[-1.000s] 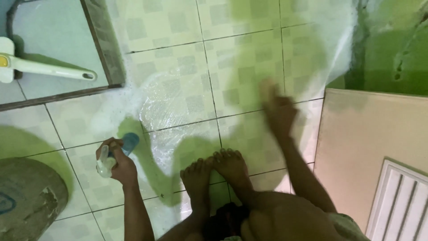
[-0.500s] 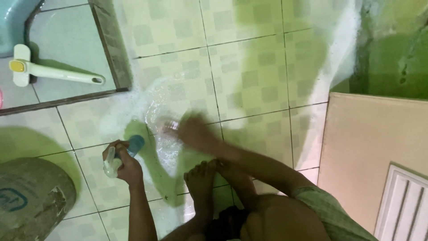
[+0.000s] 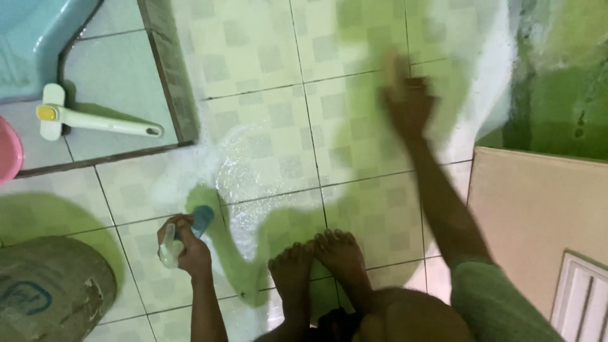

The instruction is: Scrubbing bathroom floor tiles with a hand brush and cleaning solution.

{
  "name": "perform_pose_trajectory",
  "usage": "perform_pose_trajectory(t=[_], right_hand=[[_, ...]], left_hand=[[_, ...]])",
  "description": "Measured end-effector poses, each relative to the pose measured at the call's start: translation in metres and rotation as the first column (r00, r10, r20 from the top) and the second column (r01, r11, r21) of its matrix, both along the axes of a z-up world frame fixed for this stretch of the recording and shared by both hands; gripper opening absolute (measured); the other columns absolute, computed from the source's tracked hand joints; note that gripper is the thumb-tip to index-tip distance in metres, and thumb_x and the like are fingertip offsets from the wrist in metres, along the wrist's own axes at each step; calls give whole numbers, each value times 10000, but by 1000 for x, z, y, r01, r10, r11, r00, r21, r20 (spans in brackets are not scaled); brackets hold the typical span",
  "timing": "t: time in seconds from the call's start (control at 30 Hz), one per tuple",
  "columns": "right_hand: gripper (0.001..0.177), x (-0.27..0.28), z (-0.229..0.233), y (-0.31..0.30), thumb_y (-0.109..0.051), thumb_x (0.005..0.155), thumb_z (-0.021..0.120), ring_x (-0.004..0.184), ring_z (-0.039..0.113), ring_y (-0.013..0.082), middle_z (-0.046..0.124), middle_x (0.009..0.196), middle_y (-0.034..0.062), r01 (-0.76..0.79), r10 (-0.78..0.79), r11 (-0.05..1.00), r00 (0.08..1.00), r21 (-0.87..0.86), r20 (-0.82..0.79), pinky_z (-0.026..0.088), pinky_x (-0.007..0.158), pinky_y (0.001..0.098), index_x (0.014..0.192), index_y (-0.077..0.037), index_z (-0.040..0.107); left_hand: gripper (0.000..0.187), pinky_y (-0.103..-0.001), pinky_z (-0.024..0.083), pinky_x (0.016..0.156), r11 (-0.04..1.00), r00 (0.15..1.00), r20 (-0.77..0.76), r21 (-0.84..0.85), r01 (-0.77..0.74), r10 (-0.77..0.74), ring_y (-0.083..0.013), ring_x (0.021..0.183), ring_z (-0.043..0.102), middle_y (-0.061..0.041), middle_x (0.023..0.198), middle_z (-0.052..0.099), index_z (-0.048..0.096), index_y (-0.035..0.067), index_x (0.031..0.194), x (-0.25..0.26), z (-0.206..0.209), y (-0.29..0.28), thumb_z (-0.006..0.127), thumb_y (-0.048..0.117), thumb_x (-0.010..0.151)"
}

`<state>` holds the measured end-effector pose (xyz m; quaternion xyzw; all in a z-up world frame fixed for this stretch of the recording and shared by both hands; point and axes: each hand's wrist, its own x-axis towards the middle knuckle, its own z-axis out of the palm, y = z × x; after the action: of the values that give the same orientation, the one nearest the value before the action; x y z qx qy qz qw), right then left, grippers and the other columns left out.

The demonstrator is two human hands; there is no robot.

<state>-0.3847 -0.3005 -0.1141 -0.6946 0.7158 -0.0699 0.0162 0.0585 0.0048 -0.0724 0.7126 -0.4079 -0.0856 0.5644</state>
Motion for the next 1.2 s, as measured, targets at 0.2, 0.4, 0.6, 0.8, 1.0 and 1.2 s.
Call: perform_pose_trajectory(t=[0.2,0.4,0.6,0.8,1.0,1.2], right_hand=[[683,-96,-9,-27,-583,1147,553,694,599,171,637,916,92,258,-291,957,852,-134,-435,543,516,217,1596,-242,169],[606,92,-22,-8,-184,974,598,804,597,262,639,878,93,-254,243,933,967,-255,-71,511,735,422,1548,-115,415],[366,257,39,143,-365,1134,295,407,402,91,398,566,-60,-832,825,532,551,156,122,312,303,262,1216,-171,593],[279,204,97,181,-144,1067,583,390,405,60,458,570,-66,-912,605,410,250,-27,756,317,303,221,1341,-149,633],[411,2,13,78,-231,1000,546,447,391,101,403,606,-53,-354,286,935,805,-33,-520,358,343,306,1403,-148,545],[541,-82,-31,-39,-500,1148,422,737,569,117,688,1103,97,110,-180,928,968,-356,-172,467,519,188,1534,-147,283]], left_hand=[[114,-436,536,759,998,998,-6,-7,-66,66,-296,744,613,-201,839,639,579,-87,940,-13,15,-13,497,-158,976],[119,-389,523,787,995,991,-95,39,-96,100,-255,769,612,-167,868,644,572,-40,970,-13,9,-6,501,-135,985],[116,-416,543,745,992,992,-66,75,-99,104,-277,791,642,-174,858,664,583,-51,931,-11,9,0,505,-103,999],[119,-413,552,771,990,991,-50,77,-119,123,-274,802,654,-159,874,667,618,-46,915,-12,10,-3,531,-88,984],[112,-421,540,692,995,990,-93,14,-101,102,-292,736,633,-188,845,647,569,-70,908,-8,-1,-2,493,-144,942],[118,-428,548,691,997,995,-61,-2,-79,79,-282,724,636,-178,850,655,578,-62,902,-6,1,-4,499,-135,950]])
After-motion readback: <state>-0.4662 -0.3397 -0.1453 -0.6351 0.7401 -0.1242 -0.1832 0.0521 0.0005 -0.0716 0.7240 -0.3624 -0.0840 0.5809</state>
